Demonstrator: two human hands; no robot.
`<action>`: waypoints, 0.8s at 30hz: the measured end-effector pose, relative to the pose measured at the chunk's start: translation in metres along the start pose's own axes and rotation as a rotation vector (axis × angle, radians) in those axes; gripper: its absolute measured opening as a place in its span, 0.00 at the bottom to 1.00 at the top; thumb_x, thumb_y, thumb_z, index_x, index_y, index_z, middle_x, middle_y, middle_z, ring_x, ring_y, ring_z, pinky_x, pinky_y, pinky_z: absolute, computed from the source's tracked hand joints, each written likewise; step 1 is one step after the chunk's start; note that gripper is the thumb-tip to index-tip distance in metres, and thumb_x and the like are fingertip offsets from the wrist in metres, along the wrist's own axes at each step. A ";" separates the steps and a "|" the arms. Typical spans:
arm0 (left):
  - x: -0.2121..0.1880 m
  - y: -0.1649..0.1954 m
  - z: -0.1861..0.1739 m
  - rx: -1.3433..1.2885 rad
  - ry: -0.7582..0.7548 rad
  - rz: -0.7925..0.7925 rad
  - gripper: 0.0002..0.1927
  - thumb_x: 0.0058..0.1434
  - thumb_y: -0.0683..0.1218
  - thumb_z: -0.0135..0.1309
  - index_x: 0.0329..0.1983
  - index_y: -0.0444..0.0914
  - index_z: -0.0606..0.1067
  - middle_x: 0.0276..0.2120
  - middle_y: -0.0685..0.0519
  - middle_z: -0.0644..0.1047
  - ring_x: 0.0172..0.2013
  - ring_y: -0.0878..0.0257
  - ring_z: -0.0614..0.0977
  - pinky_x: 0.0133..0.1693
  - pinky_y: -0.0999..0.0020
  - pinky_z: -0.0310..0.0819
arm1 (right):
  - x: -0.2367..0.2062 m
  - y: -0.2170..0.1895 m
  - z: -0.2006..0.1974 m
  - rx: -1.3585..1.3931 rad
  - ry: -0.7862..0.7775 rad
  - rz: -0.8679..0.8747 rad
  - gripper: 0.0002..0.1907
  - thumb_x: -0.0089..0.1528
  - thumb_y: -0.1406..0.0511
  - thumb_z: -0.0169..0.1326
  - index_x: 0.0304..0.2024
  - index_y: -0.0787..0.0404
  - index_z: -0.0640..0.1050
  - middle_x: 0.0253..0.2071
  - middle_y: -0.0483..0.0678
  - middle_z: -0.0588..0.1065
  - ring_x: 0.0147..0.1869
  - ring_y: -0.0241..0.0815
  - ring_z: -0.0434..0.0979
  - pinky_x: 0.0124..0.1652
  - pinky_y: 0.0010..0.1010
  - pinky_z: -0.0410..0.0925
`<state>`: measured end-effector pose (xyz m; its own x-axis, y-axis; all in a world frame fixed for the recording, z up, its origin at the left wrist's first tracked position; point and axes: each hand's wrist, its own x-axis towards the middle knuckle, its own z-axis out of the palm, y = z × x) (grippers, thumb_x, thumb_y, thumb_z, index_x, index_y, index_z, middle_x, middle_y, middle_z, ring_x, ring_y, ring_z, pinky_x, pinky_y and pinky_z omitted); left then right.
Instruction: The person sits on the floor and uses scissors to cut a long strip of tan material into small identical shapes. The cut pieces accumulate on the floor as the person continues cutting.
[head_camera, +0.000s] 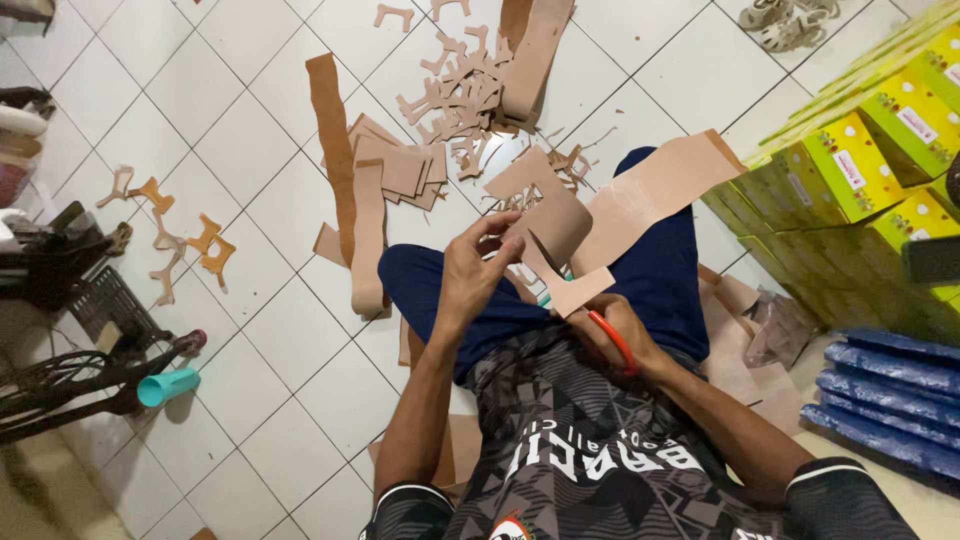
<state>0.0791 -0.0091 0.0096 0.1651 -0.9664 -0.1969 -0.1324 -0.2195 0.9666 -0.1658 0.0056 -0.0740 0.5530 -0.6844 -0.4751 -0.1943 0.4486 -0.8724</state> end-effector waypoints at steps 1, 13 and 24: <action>-0.001 0.000 -0.002 -0.010 -0.001 0.020 0.20 0.65 0.43 0.59 0.60 0.33 0.76 0.44 0.47 0.82 0.42 0.62 0.85 0.44 0.69 0.83 | 0.000 0.003 -0.001 0.047 -0.047 -0.094 0.15 0.69 0.63 0.53 0.38 0.72 0.78 0.20 0.41 0.68 0.19 0.29 0.62 0.19 0.25 0.56; 0.047 0.017 0.089 -0.530 -0.299 0.002 0.14 0.69 0.45 0.55 0.52 0.32 0.69 0.43 0.47 0.78 0.45 0.61 0.84 0.46 0.64 0.86 | -0.048 -0.101 -0.047 -0.076 0.343 -0.189 0.15 0.56 0.65 0.65 0.44 0.62 0.81 0.28 0.46 0.79 0.26 0.31 0.74 0.27 0.22 0.65; 0.031 -0.003 0.083 -0.382 -0.087 0.240 0.17 0.71 0.40 0.53 0.61 0.32 0.70 0.50 0.48 0.76 0.46 0.63 0.80 0.48 0.70 0.81 | -0.022 -0.074 -0.057 -0.210 0.175 -0.474 0.12 0.62 0.65 0.61 0.45 0.67 0.84 0.37 0.48 0.84 0.39 0.33 0.81 0.39 0.29 0.72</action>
<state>0.0030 -0.0498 -0.0130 0.0885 -0.9952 0.0424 0.2158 0.0607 0.9745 -0.2093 -0.0452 -0.0058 0.4797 -0.8772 -0.0202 -0.1239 -0.0449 -0.9913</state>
